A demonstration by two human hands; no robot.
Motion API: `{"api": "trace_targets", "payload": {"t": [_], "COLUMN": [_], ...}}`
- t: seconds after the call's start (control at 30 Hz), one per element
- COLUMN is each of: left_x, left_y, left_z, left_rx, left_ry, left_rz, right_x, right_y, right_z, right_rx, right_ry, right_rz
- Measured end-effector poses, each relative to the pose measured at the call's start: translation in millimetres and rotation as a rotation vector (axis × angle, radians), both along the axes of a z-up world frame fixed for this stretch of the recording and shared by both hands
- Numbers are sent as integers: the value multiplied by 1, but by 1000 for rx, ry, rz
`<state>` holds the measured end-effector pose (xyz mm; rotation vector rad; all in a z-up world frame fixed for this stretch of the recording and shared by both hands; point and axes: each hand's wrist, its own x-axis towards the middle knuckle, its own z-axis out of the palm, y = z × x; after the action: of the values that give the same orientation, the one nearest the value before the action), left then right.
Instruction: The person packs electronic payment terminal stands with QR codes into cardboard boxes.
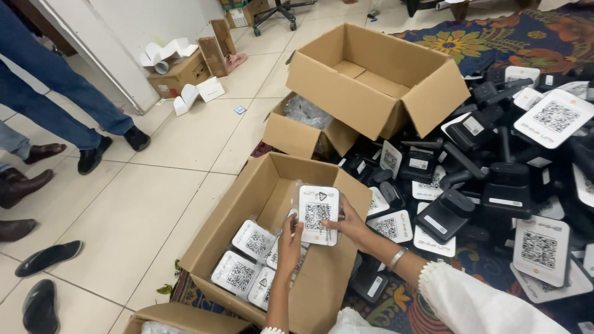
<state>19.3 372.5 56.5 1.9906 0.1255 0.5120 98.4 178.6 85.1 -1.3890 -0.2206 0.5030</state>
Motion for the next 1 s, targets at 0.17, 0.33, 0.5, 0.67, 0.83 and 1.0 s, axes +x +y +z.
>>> {"api": "trace_targets", "payload": {"t": [0.17,0.33,0.5,0.67,0.83,1.0], "left_x": [36,64,77,93,80,75], "left_y": [45,96,144,181,181,180], "left_z": [-20,-39,-83,-136,-118,-126], "left_rx": [-156,-60,66,364,638,746], "left_ry": [103,-89,-114,230,438,694], "left_rz": [81,245,365,446,373,359], "right_x": [32,40,77,132,201,199], "right_y": [69,116,169,210,248,266], "right_z": [-12,39,1,-75,-187,-173], "right_rx": [48,-477,-507,-458,-392,-637], "right_ry": [-395,-739,-743,-657,-891,-249], "right_rz": [34,21,82,203,271,510]}}
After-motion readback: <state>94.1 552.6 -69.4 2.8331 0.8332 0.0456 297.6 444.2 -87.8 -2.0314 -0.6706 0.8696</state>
